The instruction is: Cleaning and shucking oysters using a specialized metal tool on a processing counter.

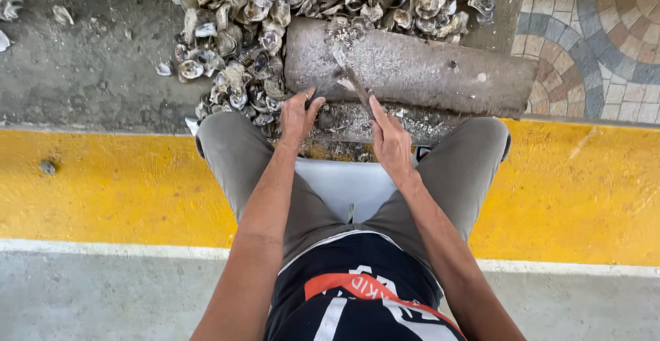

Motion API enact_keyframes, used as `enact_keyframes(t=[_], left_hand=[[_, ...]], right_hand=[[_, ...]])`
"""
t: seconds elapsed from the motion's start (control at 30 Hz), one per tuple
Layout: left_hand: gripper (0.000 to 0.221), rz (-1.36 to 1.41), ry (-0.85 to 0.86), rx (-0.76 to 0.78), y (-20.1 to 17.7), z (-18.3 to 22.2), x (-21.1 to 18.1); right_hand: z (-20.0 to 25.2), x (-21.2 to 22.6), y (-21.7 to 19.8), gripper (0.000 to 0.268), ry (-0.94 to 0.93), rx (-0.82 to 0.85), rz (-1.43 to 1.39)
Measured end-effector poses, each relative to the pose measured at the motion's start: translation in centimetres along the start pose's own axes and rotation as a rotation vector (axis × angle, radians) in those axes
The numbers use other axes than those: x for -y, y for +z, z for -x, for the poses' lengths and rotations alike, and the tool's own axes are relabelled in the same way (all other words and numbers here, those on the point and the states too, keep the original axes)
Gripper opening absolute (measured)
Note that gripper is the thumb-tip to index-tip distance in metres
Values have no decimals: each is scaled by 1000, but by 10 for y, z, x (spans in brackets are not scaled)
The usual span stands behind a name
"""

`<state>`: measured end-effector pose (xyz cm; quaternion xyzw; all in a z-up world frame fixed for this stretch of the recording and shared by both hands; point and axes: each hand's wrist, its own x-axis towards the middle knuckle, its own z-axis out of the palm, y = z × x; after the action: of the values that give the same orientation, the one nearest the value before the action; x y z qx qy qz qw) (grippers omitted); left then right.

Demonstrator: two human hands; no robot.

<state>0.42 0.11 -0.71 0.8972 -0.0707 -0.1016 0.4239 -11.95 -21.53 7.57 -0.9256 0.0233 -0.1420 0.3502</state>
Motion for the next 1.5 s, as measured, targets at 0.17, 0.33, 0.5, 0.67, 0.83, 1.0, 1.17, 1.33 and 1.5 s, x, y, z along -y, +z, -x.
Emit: enact_keyframes(t=[0.17,0.33,0.5,0.67,0.83,1.0,1.17,1.33,1.5], left_hand=[[52,-6,-41,0,-2,3,-5],[49,-2,-15,8,2,10,3],[49,-6,-78,14,-2,5,-6],[49,-8,-115,29,-12,6,-24],[52,-28,-171,97,7,-2,4],[53,196,-352,49,-3,0,-29],[51,142,-145,-85,21,-1,3],[47,53,-90,-77,14,2,-11],[40,-69,31,-151,8,16,-34]], right_hand=[[2,-10,11,58,53,72,66],[7,7,3,59,-22,-27,-9],[-2,10,-1,58,28,9,-66],[0,7,7,55,77,66,33],[-2,-6,27,54,-119,-93,-95],[-26,-27,47,63,361,-35,-157],[-55,-61,79,58,423,-32,-240],[-64,-83,111,47,327,-73,-237],[-65,-83,114,35,432,-20,-196]])
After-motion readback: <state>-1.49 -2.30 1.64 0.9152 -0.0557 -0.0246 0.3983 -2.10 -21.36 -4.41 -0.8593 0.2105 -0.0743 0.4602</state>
